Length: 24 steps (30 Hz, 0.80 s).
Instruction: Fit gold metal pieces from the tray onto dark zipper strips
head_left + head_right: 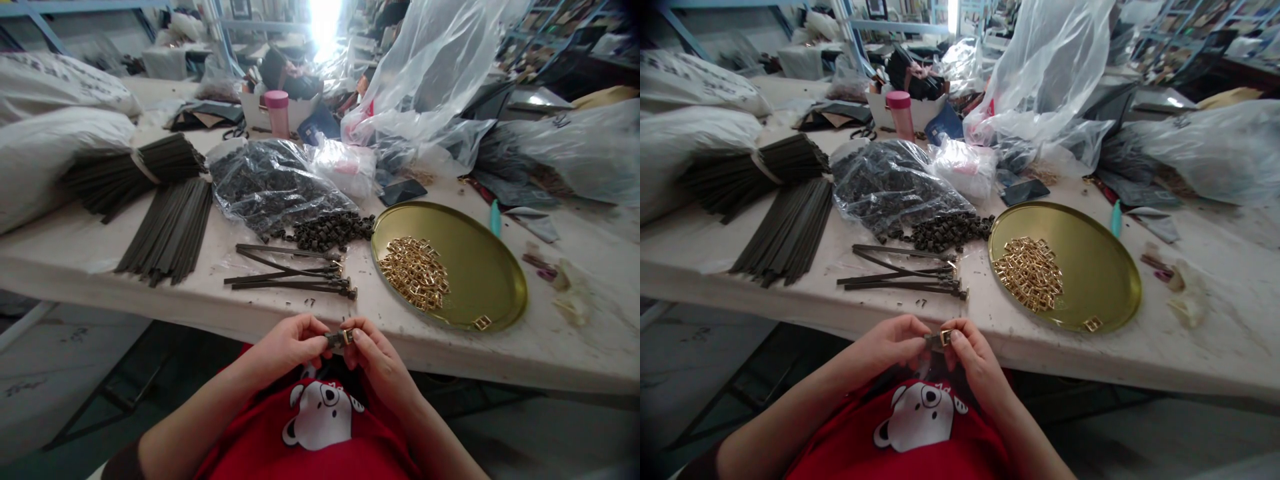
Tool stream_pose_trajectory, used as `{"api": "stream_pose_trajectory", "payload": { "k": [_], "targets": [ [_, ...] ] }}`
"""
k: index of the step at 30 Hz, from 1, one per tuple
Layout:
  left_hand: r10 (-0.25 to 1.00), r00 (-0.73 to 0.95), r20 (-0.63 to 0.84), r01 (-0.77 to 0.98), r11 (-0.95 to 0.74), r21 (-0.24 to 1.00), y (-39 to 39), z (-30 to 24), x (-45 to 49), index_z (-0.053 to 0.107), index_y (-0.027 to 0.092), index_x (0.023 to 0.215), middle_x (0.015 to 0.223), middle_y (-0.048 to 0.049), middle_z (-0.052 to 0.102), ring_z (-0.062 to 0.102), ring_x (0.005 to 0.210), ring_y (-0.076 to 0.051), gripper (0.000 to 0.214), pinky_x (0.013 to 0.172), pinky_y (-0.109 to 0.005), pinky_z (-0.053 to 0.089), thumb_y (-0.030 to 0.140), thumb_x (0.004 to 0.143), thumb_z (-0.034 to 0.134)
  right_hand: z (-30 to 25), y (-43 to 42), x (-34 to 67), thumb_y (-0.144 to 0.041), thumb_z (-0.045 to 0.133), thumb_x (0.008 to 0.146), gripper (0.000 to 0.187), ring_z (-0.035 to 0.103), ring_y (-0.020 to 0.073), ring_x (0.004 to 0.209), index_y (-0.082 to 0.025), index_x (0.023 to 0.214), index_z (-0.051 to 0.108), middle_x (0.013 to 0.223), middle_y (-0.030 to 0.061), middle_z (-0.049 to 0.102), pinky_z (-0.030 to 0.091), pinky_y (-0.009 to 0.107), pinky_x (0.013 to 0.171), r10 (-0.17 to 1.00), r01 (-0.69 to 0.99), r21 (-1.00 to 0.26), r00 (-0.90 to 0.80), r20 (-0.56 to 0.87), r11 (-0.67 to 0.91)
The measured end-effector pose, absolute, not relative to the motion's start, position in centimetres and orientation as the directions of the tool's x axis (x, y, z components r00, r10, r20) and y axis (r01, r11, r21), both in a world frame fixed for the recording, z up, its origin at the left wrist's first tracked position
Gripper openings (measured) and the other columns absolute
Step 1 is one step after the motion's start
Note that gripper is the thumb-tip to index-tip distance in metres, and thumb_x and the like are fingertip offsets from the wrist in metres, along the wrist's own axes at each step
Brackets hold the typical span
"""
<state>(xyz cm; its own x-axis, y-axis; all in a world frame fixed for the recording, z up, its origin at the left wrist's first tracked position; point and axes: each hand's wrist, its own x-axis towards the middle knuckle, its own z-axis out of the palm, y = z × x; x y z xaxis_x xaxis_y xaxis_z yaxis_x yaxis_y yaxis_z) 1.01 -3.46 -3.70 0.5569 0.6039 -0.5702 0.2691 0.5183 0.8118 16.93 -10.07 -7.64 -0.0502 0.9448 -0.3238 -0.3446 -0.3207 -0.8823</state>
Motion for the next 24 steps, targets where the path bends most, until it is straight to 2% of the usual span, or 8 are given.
{"api": "stream_pose_trajectory", "payload": {
  "k": [4, 9, 14, 16, 18, 20, 22, 24],
  "targets": [
    [0.603, 0.578, -0.550, 0.249, 0.511, 0.823, -3.2, -3.7, 1.0, 0.053, 0.013, 0.080, 0.067, 0.0003, 0.062, 0.056, 0.058, -0.010, 0.015, 0.055, -0.021, 0.042, 0.025, 0.073, 0.058, -7.5, -9.9, 17.3, -0.042, 0.045, 0.086, 0.026, 0.043, 0.0096, 0.054, -0.018, 0.094, 0.050, 0.060, -0.0044, 0.049, 0.032, 0.023, 0.056, 0.934, -0.315, -0.880, -0.120, -0.335, -0.356],
    [0.628, 0.598, -0.498, 0.263, 0.432, 0.862, -3.0, -4.4, 1.3, 0.056, 0.012, 0.080, 0.068, -0.0012, 0.063, 0.055, 0.058, -0.010, 0.013, 0.055, -0.020, 0.041, 0.025, 0.075, 0.055, -7.6, -9.7, 16.8, -0.045, 0.047, 0.084, 0.029, 0.040, 0.0100, 0.053, -0.018, 0.091, 0.051, 0.057, -0.0056, 0.044, 0.032, 0.024, 0.056, 0.940, -0.277, -0.898, -0.100, -0.327, -0.341],
    [0.642, 0.594, -0.484, 0.391, 0.296, 0.872, -2.6, -4.9, 1.7, 0.055, 0.014, 0.082, 0.069, -0.0014, 0.064, 0.057, 0.059, -0.012, 0.014, 0.055, -0.021, 0.042, 0.026, 0.079, 0.048, -7.9, -9.4, 16.1, -0.047, 0.044, 0.084, 0.030, 0.040, 0.0101, 0.053, -0.017, 0.090, 0.050, 0.057, -0.0057, 0.043, 0.032, 0.024, 0.054, 0.943, -0.227, -0.916, -0.061, -0.326, -0.331],
    [0.626, 0.615, -0.479, 0.498, 0.163, 0.852, -2.0, -4.0, 1.6, 0.056, 0.015, 0.083, 0.070, -0.0011, 0.064, 0.057, 0.059, -0.013, 0.016, 0.052, -0.021, 0.041, 0.027, 0.081, 0.045, -7.8, -8.9, 16.4, -0.046, 0.043, 0.084, 0.030, 0.040, 0.0102, 0.052, -0.017, 0.091, 0.050, 0.057, -0.0056, 0.044, 0.033, 0.024, 0.053, 0.945, -0.196, -0.925, -0.056, -0.321, -0.326],
    [0.631, 0.637, -0.442, 0.608, -0.060, 0.791, -1.0, -2.8, 1.4, 0.058, 0.018, 0.085, 0.073, -0.0009, 0.065, 0.059, 0.064, -0.015, 0.019, 0.055, -0.023, 0.040, 0.030, 0.082, 0.044, -7.3, -8.2, 17.4, -0.045, 0.043, 0.084, 0.029, 0.041, 0.0108, 0.053, -0.017, 0.091, 0.050, 0.057, -0.0053, 0.044, 0.034, 0.023, 0.053, 0.958, -0.139, -0.949, 0.008, -0.286, -0.282],
    [0.689, 0.623, -0.370, 0.692, -0.265, 0.671, 0.2, -1.9, 1.1, 0.059, 0.021, 0.091, 0.081, -0.0015, 0.066, 0.060, 0.075, -0.019, 0.020, 0.062, -0.025, 0.041, 0.033, 0.082, 0.046, -6.8, -7.4, 18.9, -0.044, 0.040, 0.085, 0.029, 0.043, 0.0121, 0.054, -0.018, 0.092, 0.050, 0.056, -0.0048, 0.044, 0.037, 0.024, 0.054, 0.968, -0.029, -0.978, 0.142, -0.208, -0.206],
    [0.779, 0.574, -0.252, 0.750, -0.377, 0.543, 1.4, -2.2, 0.7, 0.057, 0.022, 0.098, 0.089, -0.0027, 0.066, 0.060, 0.083, -0.020, 0.021, 0.069, -0.027, 0.041, 0.033, 0.082, 0.048, -6.7, -6.7, 20.6, -0.043, 0.037, 0.086, 0.028, 0.047, 0.0143, 0.056, -0.018, 0.093, 0.050, 0.059, -0.0026, 0.048, 0.040, 0.027, 0.057, 0.958, 0.150, -0.977, 0.268, -0.105, -0.149],
    [0.822, 0.561, -0.096, 0.768, -0.473, 0.433, 2.4, -3.5, 0.3, 0.056, 0.021, 0.099, 0.092, -0.0041, 0.064, 0.058, 0.087, -0.020, 0.019, 0.076, -0.029, 0.040, 0.028, 0.083, 0.049, -7.2, -6.0, 21.8, -0.042, 0.035, 0.086, 0.029, 0.055, 0.0187, 0.066, -0.019, 0.093, 0.052, 0.070, 0.0034, 0.057, 0.043, 0.032, 0.063, 0.951, 0.405, -0.905, 0.308, 0.000, -0.131]
  ]
}}
